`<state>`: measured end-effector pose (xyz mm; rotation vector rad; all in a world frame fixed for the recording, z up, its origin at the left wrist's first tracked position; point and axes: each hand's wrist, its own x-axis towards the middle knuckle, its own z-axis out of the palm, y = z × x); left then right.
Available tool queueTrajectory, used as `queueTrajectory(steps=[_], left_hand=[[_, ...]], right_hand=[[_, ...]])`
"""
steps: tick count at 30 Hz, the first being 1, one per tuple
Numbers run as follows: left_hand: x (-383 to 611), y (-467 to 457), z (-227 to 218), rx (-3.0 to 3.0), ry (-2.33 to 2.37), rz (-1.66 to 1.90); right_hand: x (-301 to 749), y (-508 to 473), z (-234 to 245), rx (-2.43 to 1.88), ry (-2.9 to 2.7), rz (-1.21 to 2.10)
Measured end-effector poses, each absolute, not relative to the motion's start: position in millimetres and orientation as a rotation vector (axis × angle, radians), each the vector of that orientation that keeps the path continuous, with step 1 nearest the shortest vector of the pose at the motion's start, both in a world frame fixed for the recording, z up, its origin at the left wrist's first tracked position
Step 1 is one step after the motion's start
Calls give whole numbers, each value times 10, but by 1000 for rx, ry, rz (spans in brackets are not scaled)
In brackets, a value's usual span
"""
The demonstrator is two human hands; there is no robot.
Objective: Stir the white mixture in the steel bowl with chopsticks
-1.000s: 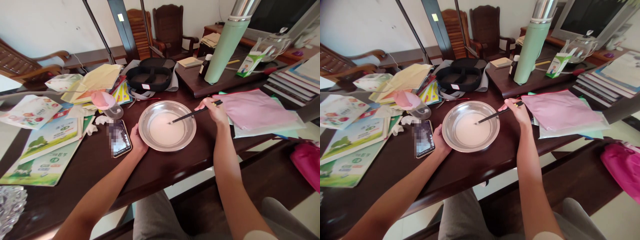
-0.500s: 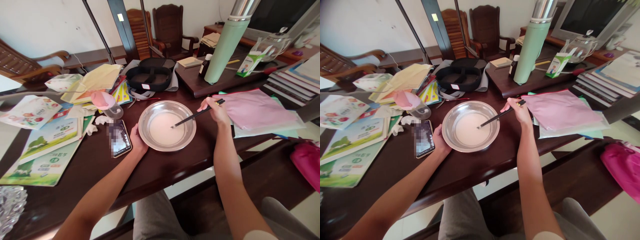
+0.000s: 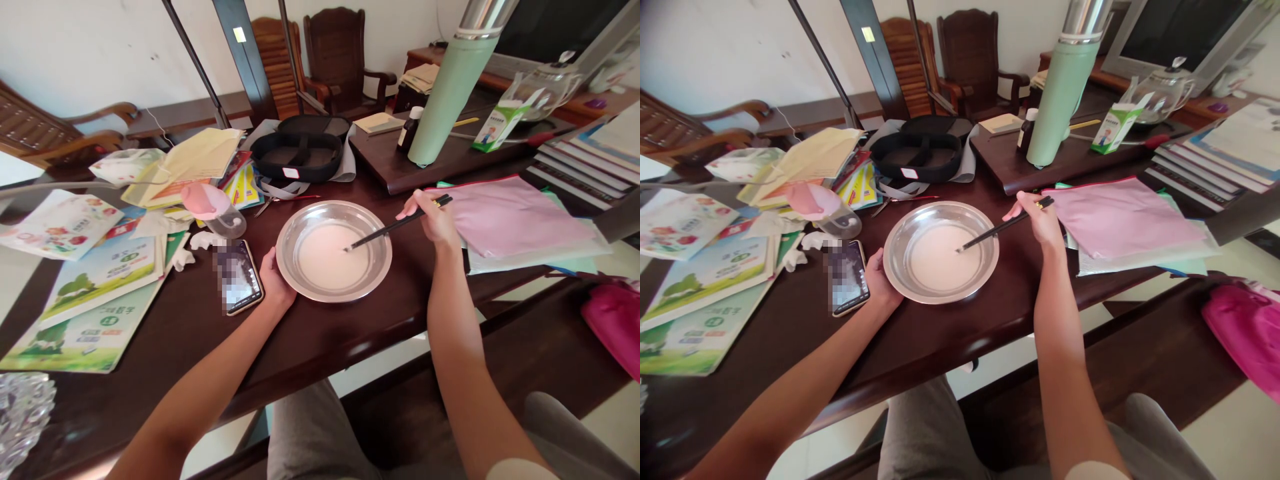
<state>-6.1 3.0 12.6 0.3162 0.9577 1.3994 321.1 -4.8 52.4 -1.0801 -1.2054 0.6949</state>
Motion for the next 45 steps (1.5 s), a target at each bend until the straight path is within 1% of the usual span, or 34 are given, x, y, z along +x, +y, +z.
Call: queueTrajectory(steps=[4, 6, 13, 16, 20, 28, 34, 36, 41, 43, 45], left_hand=[[-55, 31, 132, 308, 955, 1404], [-52, 31, 136, 313, 956, 1408], [-55, 30, 138, 312, 953, 1403], [-60, 33, 126, 318, 954, 1411], [-55, 32, 130, 315, 955, 1405], [-62, 36, 112, 330, 954, 1413], [-70, 45, 93, 318, 962, 1417], [-61, 43, 108, 306, 960, 1418], [-52, 32, 137, 295, 956, 1408], [-57, 31, 132, 299, 953, 1400], [-62, 33, 122, 306, 951, 1397]], right_hand=[[3097, -57, 557, -1055, -1387, 895], [3022, -47, 579, -1073, -1451, 929], [3196, -37, 533, -1111, -1237, 672], [3194, -56, 535, -1042, -1282, 761], [3003, -57, 595, -1069, -1443, 911], [3149, -46, 556, -1136, -1217, 675], [3008, -49, 588, -1084, -1433, 899], [2978, -37, 597, -1101, -1425, 873], [3140, -41, 551, -1120, -1227, 685], [3175, -53, 540, -1067, -1224, 705], [3138, -60, 548, -1033, -1300, 812]])
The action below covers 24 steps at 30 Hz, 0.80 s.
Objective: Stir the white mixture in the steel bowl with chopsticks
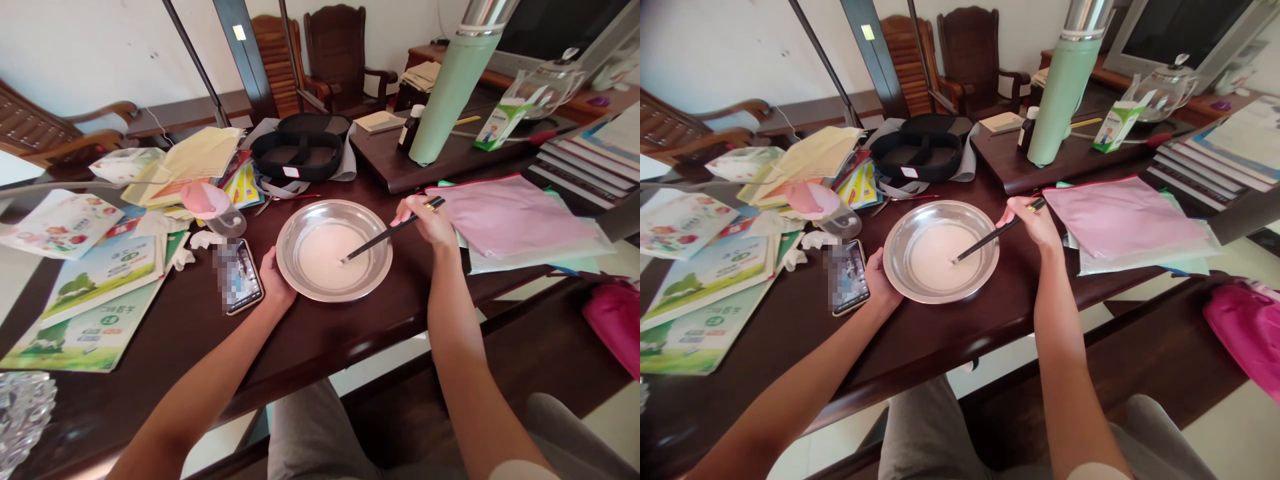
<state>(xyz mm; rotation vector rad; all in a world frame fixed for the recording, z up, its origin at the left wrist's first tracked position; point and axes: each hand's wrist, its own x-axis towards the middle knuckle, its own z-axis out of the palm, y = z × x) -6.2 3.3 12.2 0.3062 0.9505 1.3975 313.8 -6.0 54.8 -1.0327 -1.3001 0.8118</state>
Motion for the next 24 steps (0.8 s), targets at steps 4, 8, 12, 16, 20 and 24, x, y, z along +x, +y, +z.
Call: queueTrajectory(steps=[4, 8, 12, 16, 20, 24], left_hand=[[-63, 35, 112, 305, 946, 1404], [-56, 33, 126, 300, 930, 1408], [-53, 32, 143, 297, 931, 1403], [-52, 34, 154, 279, 936, 1399], [-50, 33, 159, 286, 931, 1399], [-43, 31, 158, 285, 933, 1412]], right_hand=[[2997, -47, 593, -1054, -1429, 910], [3066, -42, 577, -1107, -1303, 764], [3158, -58, 542, -1062, -1274, 753], [3035, -47, 572, -1049, -1439, 894], [3027, -29, 578, -1110, -1372, 798], [3164, -35, 530, -1087, -1245, 712]])
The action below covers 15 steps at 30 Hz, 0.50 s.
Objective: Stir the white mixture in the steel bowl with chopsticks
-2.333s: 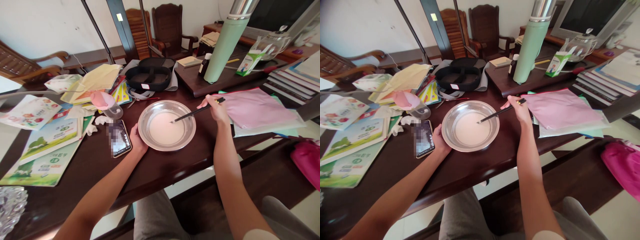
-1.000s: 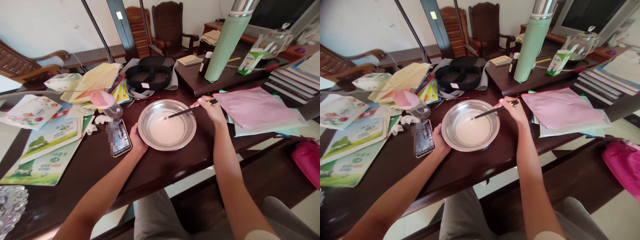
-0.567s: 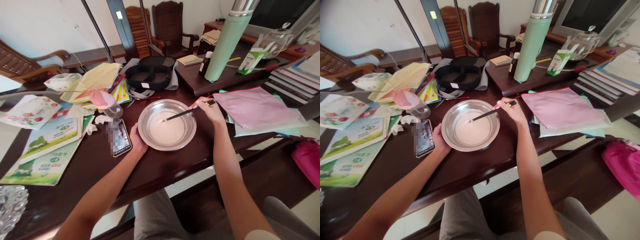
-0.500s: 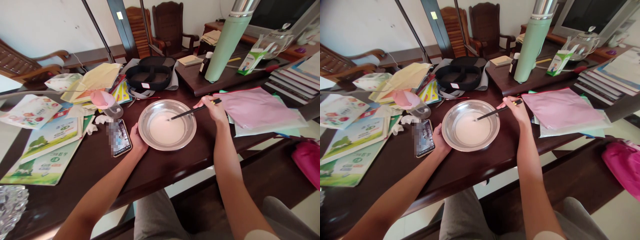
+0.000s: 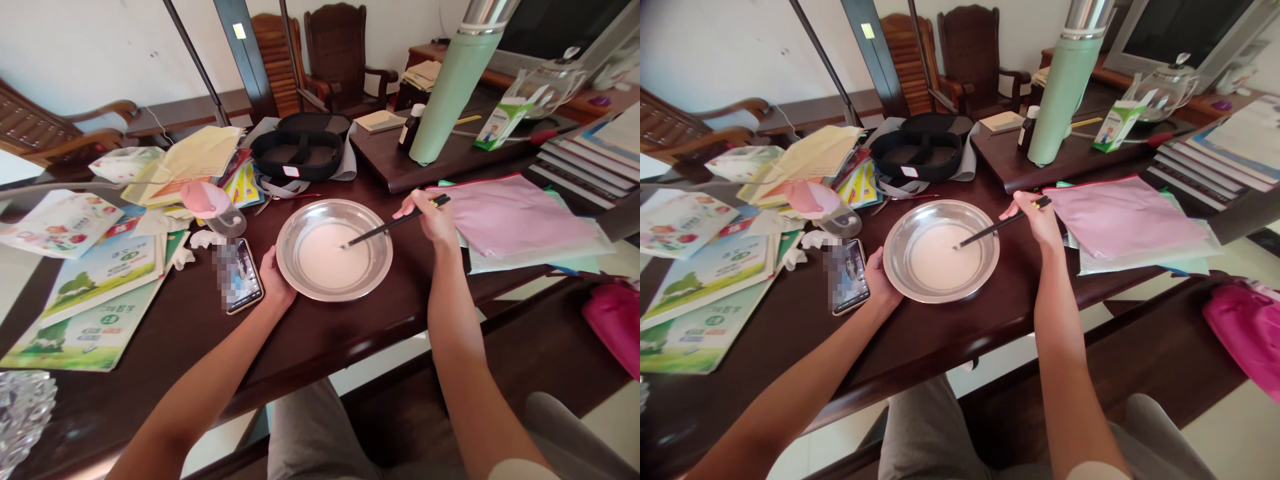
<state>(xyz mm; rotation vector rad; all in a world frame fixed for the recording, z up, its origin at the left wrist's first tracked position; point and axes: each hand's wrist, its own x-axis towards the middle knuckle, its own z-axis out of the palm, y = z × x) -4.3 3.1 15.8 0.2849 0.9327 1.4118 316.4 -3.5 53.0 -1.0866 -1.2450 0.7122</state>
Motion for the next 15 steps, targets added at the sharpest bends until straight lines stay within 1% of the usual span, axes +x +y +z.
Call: queueTrajectory(steps=[5, 8, 12, 15], left_hand=[[-50, 38, 130, 282, 932, 1416], [-59, 44, 114, 293, 932, 1412], [-57, 43, 127, 301, 941, 1415], [-49, 37, 148, 292, 948, 1411]], right_hand=[[3064, -26, 545, -1032, -1418, 855], [3019, -18, 568, -1093, -1414, 796], [3141, -29, 540, -1118, -1254, 670], [3162, -39, 526, -1065, -1274, 737]])
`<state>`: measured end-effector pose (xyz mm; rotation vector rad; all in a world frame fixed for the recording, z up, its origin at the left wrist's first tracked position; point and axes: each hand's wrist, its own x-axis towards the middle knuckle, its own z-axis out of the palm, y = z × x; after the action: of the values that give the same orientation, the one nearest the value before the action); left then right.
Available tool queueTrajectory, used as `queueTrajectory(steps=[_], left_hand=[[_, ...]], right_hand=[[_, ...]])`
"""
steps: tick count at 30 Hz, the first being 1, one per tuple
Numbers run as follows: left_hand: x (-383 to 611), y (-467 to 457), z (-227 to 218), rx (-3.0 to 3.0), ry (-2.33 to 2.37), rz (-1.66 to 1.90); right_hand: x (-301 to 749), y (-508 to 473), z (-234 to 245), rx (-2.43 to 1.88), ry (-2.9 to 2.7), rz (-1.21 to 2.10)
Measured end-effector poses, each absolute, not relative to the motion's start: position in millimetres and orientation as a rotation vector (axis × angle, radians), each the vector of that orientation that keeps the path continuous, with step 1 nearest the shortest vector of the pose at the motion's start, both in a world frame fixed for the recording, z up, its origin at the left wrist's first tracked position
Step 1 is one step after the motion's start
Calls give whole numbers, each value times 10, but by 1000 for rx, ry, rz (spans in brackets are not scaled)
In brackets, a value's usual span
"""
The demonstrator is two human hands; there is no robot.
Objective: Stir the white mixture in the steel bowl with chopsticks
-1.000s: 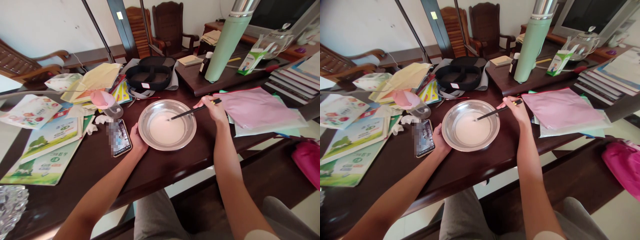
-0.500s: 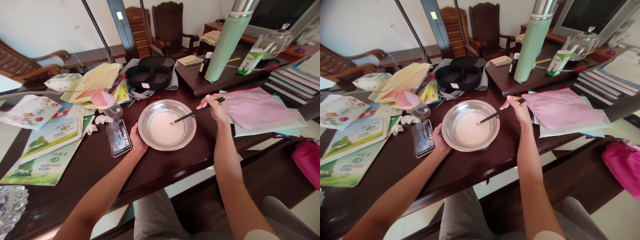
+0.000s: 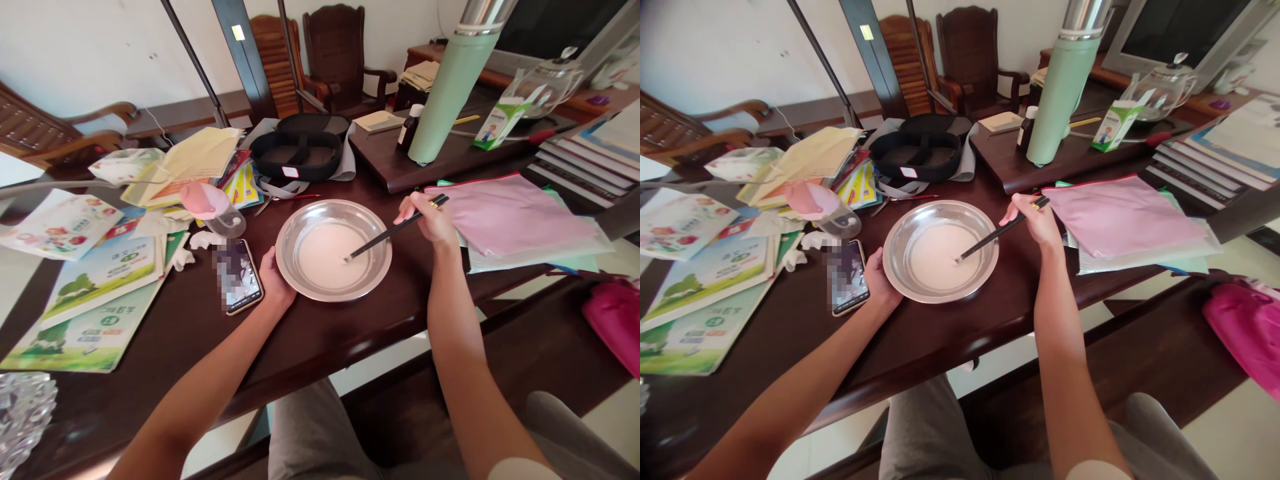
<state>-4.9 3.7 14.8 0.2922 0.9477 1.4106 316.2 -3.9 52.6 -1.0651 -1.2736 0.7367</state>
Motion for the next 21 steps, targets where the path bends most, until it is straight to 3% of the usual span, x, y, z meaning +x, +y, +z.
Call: queueTrajectory(steps=[4, 11, 17, 21], left_hand=[[-47, 35, 151, 296, 955, 1410], [-49, 40, 124, 309, 948, 1419], [-62, 42, 99, 322, 944, 1410], [-59, 41, 105, 315, 939, 1415]], right_hand=[[3025, -35, 567, -1045, -1442, 895], [3147, -37, 553, -1104, -1237, 675], [3041, -37, 562, -1036, -1422, 885], [3034, -34, 574, -1088, -1367, 805]])
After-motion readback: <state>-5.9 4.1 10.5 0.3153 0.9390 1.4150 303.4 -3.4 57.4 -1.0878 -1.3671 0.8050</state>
